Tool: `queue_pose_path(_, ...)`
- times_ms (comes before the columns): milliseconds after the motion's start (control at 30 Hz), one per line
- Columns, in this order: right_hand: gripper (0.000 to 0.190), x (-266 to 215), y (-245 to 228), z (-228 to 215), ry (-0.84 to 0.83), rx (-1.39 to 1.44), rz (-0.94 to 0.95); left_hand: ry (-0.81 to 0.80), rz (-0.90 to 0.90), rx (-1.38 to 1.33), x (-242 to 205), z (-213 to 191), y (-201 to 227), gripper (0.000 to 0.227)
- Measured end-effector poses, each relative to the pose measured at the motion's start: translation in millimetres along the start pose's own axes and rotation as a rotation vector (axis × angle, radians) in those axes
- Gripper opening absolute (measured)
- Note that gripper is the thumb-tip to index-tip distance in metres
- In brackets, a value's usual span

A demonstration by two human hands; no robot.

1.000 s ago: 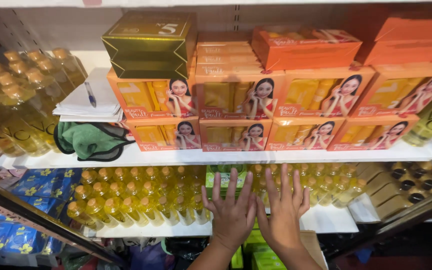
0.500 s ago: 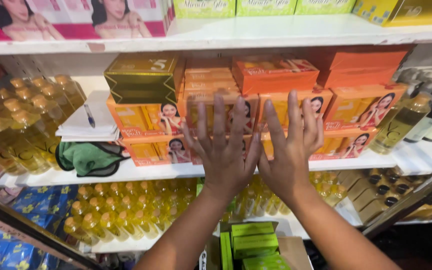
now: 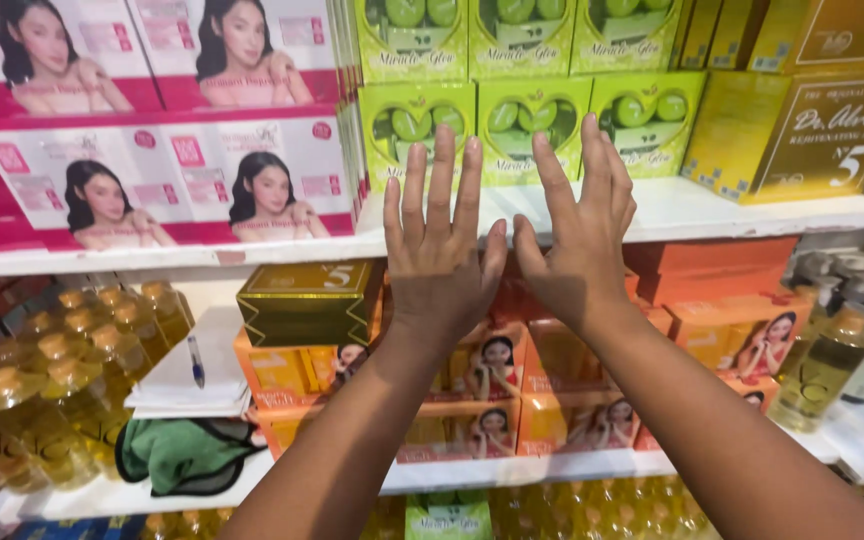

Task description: Packing skincare kits from a shelf into a cardboard box.

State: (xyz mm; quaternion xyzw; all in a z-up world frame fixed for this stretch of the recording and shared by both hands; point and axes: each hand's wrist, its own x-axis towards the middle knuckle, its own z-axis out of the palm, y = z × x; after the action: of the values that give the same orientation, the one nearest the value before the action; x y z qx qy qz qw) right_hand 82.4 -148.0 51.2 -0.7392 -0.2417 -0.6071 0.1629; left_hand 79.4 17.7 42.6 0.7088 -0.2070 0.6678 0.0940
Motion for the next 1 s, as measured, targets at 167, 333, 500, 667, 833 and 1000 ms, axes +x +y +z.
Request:
queue_pose_path(167, 0.083, 28.5, 29.7, 27.1, -0.020, -0.028, 0.015, -0.059, -0.051, -0.045, 20.8, 19.5, -18.9, 0.089)
queue_pose_path(333, 0.096, 59.9, 30.5, 37.7, -0.200, -0.069, 0.170, -0.214, -0.137, 0.019, 58.4, 44.3, -25.0, 0.105)
queue_pose_path(500, 0.102, 72.4, 37.5, 46.4, -0.383, -0.158, 0.238, -0.482, -0.238, 0.020, 89.1, 62.9, -30.8, 0.108)
queue_pose_path(667, 0.110, 86.3, 35.9, 46.6, -0.503, -0.285, 0.274, -0.439, -0.243, 0.030, 92.0, 74.6, -38.3, 0.110)
queue_pose_path(833, 0.117, 90.0, 43.3, 55.7, -0.563, -0.351, 0.226, -0.505, -0.285, 0.039, 91.2, 72.3, -39.9, 0.111)
queue_pose_path(1000, 0.127, 95.5, 42.5, 55.1, -0.606, -0.379, 0.173, -0.458, -0.281, 0.095, 83.4, 88.5, -46.0, 0.104)
